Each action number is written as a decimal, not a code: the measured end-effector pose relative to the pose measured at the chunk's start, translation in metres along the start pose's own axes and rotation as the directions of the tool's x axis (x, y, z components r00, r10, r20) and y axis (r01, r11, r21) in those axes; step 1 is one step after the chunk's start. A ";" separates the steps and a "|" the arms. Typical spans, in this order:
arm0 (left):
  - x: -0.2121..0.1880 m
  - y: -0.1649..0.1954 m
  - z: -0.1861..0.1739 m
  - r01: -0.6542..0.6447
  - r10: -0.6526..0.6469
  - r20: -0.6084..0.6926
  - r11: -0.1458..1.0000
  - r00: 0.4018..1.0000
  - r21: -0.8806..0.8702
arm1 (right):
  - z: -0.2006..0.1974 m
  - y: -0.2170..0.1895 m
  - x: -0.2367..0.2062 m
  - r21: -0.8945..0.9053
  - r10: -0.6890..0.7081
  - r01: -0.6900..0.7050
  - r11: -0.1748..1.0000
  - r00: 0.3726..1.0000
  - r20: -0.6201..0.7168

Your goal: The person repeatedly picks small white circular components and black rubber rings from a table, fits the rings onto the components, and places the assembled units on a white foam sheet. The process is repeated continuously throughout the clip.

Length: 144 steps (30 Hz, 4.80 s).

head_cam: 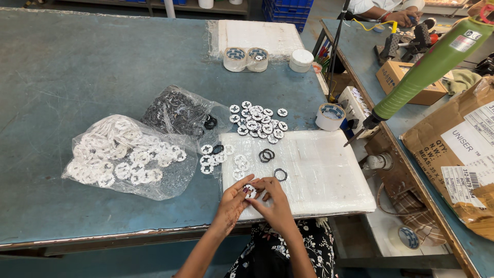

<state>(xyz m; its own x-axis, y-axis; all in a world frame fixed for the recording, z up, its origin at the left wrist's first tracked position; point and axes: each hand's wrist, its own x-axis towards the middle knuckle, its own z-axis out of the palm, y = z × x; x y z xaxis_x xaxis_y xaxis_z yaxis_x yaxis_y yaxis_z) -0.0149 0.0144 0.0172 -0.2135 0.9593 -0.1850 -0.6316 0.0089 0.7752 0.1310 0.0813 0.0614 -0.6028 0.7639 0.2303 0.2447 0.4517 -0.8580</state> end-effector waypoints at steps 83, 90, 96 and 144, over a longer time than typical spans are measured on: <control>-0.006 0.017 0.033 -0.105 0.350 -0.190 0.673 0.917 0.732 | -0.020 0.022 0.074 0.409 0.275 -0.229 0.883 0.960 -0.055; -0.009 0.013 0.035 -0.133 0.410 -0.206 0.660 0.889 0.739 | -0.027 0.000 0.175 0.447 0.273 -0.202 0.871 0.957 -0.100; -0.006 0.009 0.033 -0.127 0.418 -0.174 0.600 0.891 0.790 | -0.042 0.011 0.145 -0.168 0.149 -0.172 0.971 0.978 -0.144; 0.003 0.009 -0.006 -0.389 0.331 -0.325 0.911 0.886 -0.135 | -0.003 0.034 0.074 0.157 0.202 -0.227 0.961 0.966 0.163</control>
<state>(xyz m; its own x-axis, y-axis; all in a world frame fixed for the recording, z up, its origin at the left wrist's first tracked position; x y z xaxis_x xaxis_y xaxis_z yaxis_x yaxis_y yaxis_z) -0.0255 0.0154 0.0202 -0.6404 0.7610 -0.1042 -0.5928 -0.4035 0.6970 0.0964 0.1547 0.0507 -0.6568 0.7536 -0.0256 0.2532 0.1884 -0.9489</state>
